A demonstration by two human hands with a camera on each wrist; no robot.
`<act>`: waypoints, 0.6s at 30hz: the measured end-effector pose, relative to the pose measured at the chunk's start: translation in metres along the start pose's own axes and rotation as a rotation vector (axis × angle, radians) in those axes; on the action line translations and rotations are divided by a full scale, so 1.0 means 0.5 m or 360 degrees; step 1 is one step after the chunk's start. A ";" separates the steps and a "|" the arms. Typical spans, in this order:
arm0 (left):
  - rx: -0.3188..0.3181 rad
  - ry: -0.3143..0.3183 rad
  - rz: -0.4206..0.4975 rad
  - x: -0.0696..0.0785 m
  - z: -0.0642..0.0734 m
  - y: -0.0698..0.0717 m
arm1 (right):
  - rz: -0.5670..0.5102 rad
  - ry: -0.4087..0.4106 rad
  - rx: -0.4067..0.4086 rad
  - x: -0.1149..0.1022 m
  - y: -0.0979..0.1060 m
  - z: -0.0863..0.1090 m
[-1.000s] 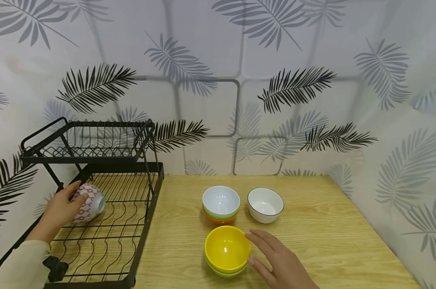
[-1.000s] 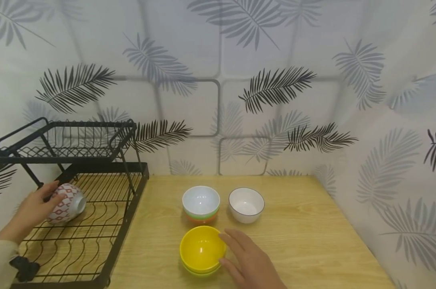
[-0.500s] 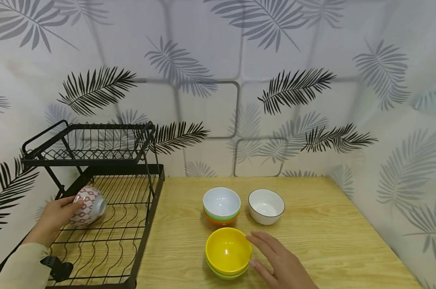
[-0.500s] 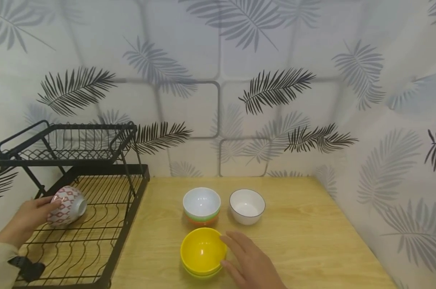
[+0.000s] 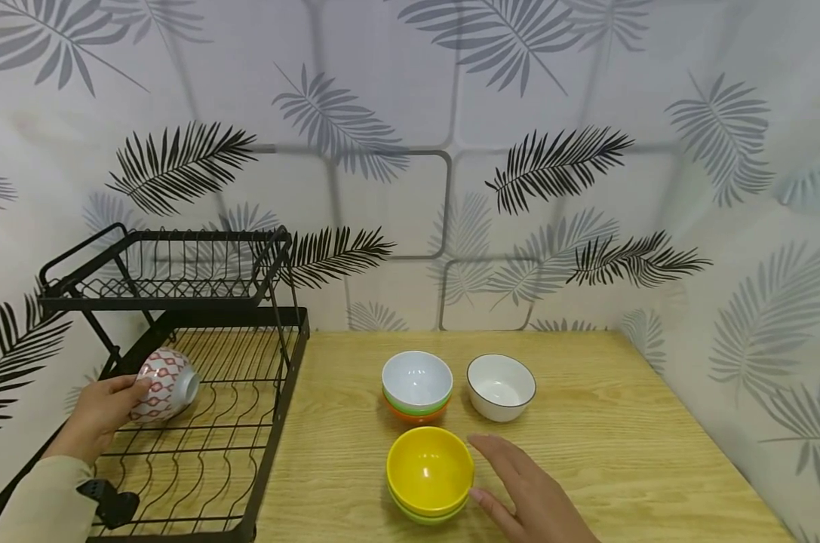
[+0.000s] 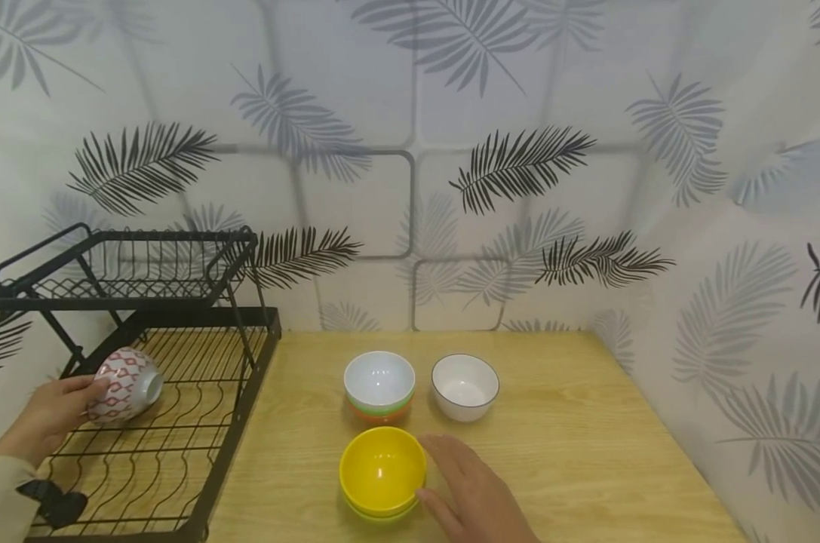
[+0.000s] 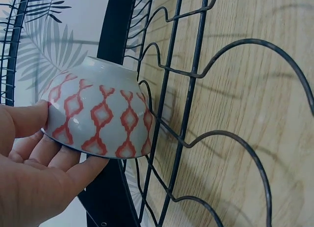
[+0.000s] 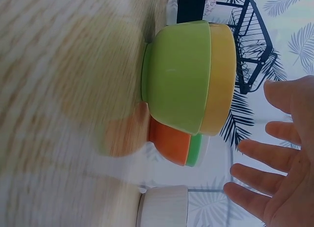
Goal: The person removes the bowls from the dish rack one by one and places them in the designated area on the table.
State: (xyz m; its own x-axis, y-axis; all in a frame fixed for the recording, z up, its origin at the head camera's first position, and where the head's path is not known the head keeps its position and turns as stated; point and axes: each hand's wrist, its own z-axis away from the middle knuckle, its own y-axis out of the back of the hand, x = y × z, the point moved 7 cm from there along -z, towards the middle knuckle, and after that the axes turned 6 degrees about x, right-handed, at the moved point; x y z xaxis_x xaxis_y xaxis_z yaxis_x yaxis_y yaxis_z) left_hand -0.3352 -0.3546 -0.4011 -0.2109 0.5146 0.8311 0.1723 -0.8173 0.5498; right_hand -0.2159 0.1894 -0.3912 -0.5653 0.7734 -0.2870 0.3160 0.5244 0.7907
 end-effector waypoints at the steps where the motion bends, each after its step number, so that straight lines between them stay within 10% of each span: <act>1: 0.0010 -0.0001 0.0001 -0.001 -0.001 0.000 | -0.0012 -0.0007 -0.0006 0.001 -0.001 0.000; 11: 0.0130 0.0055 0.0076 -0.051 -0.040 0.007 | -0.0015 0.0019 0.0000 0.006 -0.005 0.000; 18: 0.0060 0.0027 0.0117 -0.016 -0.013 0.003 | 0.0034 0.0028 0.0007 0.006 -0.004 0.000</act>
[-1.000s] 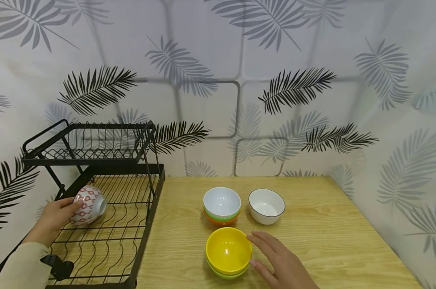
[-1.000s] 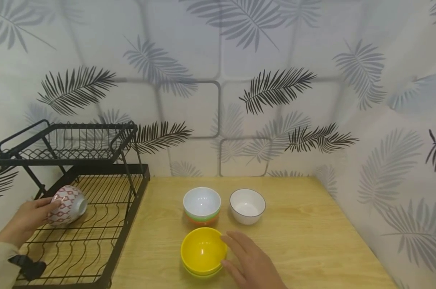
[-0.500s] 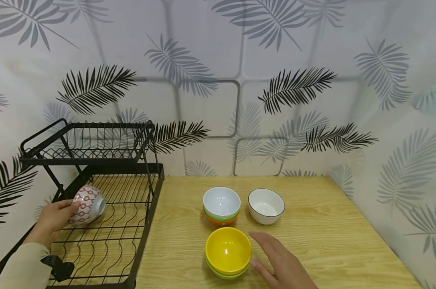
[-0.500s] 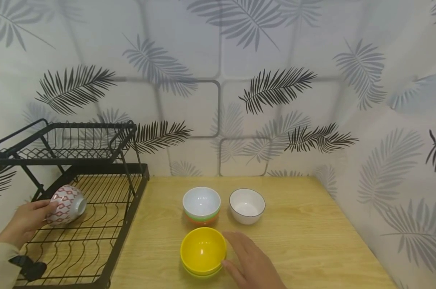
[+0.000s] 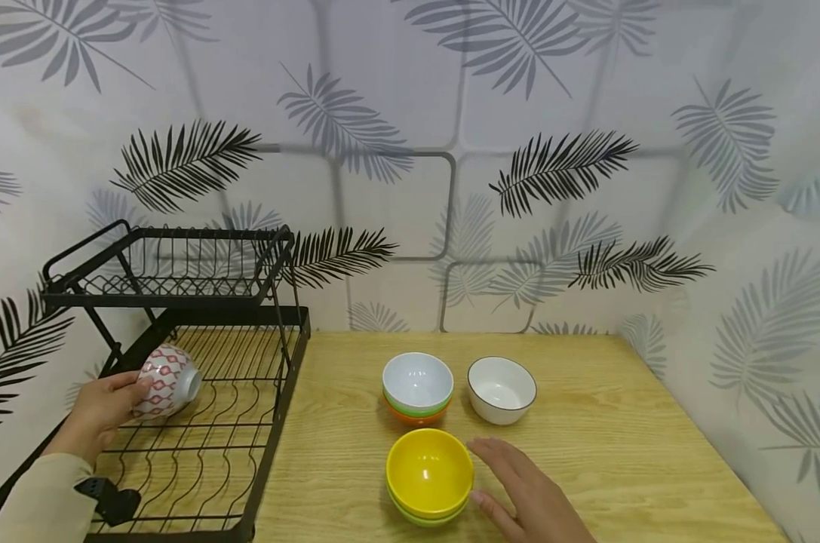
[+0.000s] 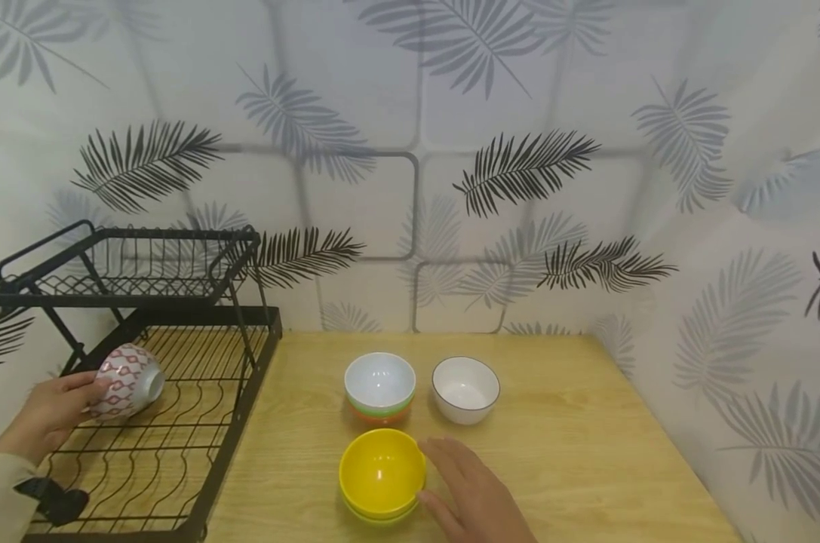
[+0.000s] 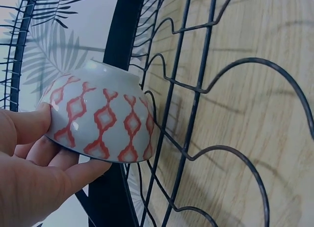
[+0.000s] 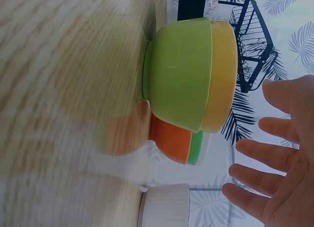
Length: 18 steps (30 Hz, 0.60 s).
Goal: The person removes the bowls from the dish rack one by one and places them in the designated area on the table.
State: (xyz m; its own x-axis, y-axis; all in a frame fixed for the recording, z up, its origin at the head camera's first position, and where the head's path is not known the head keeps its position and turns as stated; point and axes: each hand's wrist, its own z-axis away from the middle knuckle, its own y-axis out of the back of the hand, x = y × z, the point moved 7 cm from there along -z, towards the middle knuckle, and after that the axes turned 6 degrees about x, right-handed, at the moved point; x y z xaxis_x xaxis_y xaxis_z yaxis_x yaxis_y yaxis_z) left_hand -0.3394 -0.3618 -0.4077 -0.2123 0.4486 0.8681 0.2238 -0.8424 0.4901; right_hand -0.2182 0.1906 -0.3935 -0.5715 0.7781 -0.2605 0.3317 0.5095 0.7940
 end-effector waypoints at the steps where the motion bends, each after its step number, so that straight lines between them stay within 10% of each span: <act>1: -0.0003 0.0007 0.0008 0.004 0.004 0.000 | -0.0004 -0.0003 -0.0002 0.000 0.000 0.000; 18: -0.0160 -0.0086 0.0169 0.058 0.034 -0.015 | -0.0010 0.0006 -0.0048 -0.002 -0.008 0.002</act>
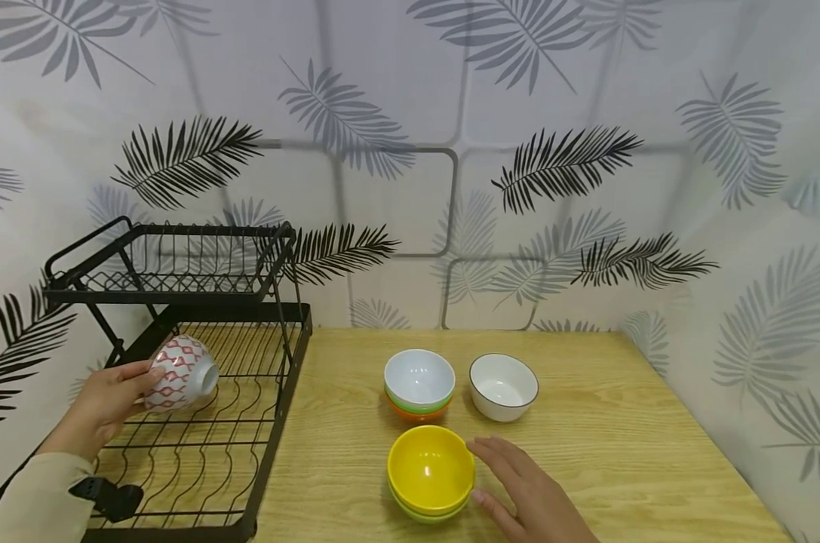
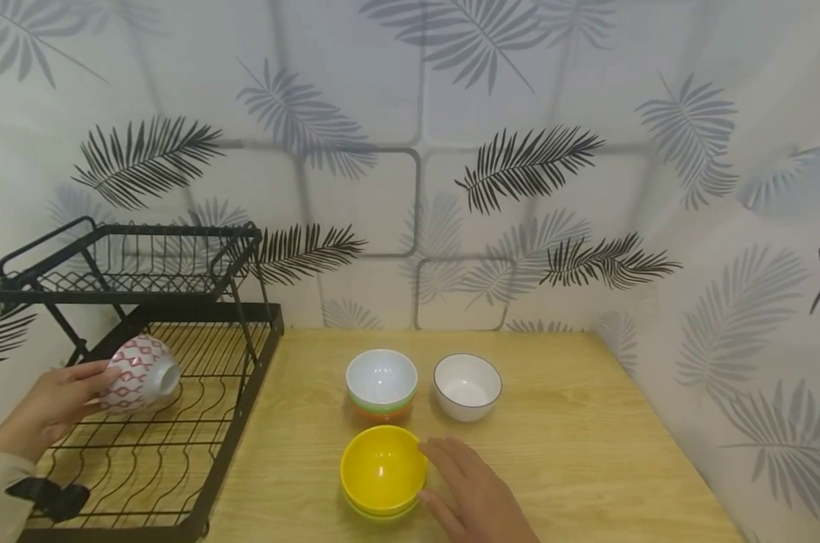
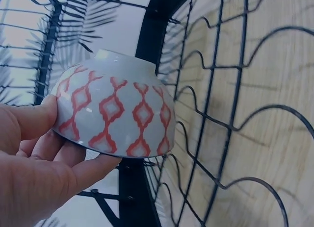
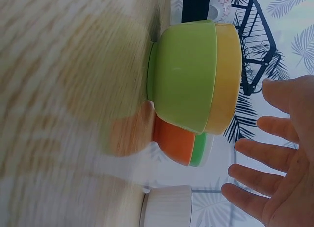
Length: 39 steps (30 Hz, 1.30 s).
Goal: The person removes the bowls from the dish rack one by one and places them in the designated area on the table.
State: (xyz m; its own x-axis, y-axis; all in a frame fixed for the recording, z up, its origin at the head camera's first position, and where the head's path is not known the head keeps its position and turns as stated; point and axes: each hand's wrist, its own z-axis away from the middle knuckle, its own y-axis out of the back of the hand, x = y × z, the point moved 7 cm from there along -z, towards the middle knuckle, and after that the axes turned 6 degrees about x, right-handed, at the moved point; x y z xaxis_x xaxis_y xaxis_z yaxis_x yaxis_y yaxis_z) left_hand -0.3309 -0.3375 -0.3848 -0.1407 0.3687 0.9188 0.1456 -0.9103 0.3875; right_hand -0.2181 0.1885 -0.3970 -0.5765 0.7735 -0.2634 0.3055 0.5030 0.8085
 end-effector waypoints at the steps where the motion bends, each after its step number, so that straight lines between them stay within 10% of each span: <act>1: -0.0012 -0.0013 0.0003 0.005 0.002 -0.003 | 0.0002 0.0008 0.0001 0.000 0.000 0.000; 39: -0.0142 -0.0258 0.0035 0.106 0.088 -0.040 | 0.0007 0.0026 0.0010 -0.003 0.000 -0.001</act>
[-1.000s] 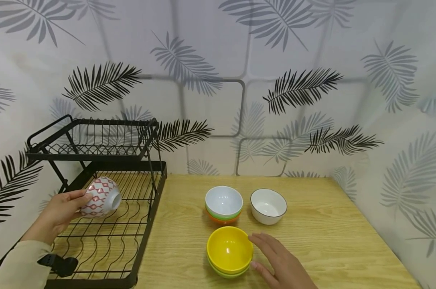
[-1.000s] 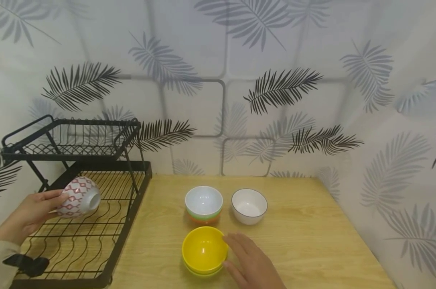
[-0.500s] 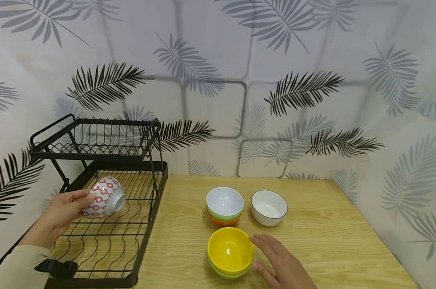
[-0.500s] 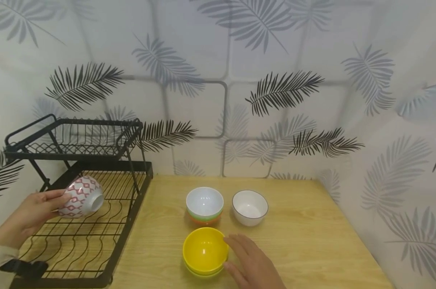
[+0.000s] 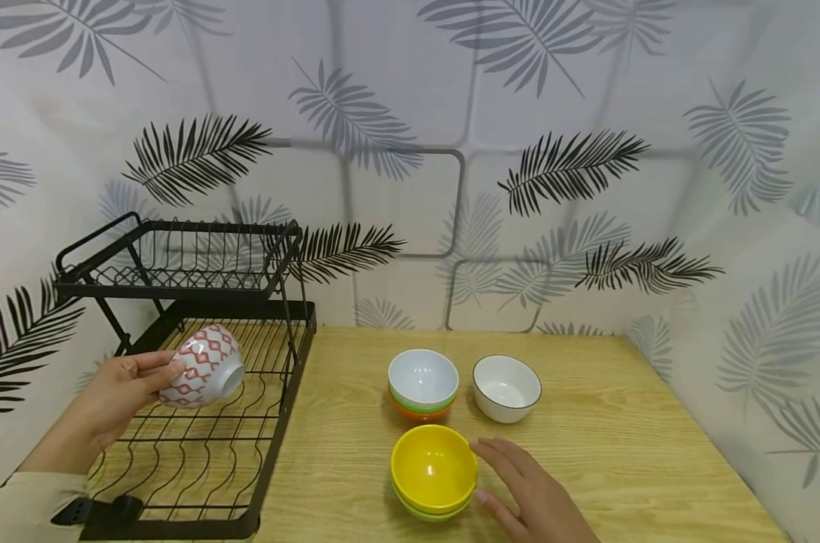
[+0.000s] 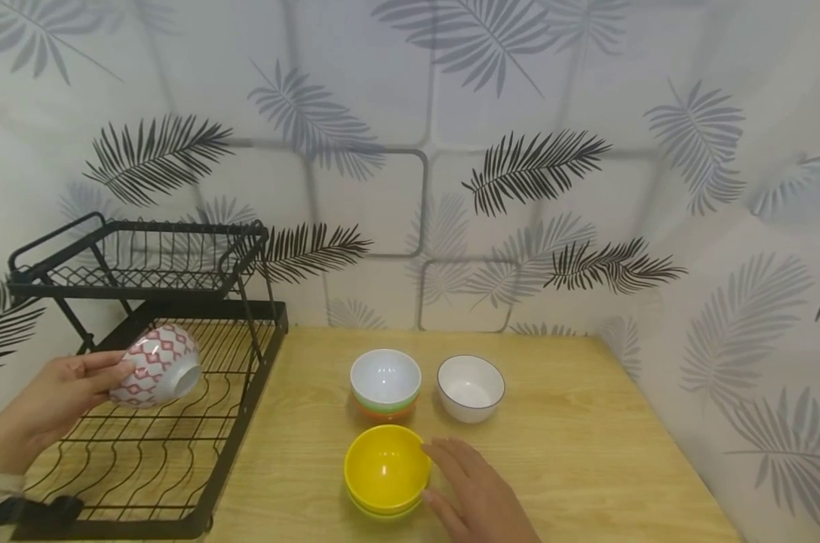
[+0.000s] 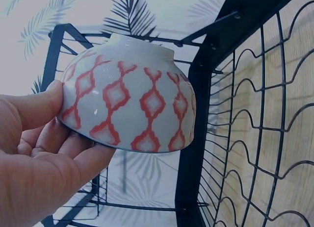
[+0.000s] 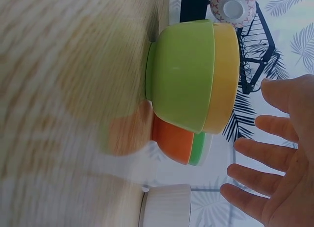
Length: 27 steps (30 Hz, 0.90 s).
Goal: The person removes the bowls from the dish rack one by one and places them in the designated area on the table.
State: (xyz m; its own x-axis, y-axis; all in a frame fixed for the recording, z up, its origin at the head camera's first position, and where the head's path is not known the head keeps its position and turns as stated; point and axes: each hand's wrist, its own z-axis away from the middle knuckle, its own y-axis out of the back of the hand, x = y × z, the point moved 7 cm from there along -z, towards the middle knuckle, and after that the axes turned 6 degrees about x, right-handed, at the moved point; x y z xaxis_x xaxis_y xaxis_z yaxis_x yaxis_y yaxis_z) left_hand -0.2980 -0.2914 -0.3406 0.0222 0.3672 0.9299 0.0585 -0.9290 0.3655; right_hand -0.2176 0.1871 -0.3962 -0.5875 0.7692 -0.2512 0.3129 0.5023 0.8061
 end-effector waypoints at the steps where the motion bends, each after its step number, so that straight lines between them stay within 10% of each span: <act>1: 0.0000 -0.0002 -0.0008 0.003 0.003 -0.002 | -0.0001 -0.0003 -0.0005 0.000 0.000 0.000; 27: -0.0046 -0.0354 -0.0334 0.132 0.104 -0.122 | 0.0013 -0.0079 -0.0035 0.010 -0.002 0.006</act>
State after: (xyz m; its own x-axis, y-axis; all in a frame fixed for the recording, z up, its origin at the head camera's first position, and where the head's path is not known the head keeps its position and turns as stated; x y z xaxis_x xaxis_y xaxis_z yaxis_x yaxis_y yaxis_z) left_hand -0.2480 -0.2081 -0.3039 0.2311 0.5496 0.8028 0.0565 -0.8313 0.5529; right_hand -0.2184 0.1918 -0.4000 -0.5471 0.7921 -0.2707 0.3006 0.4877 0.8196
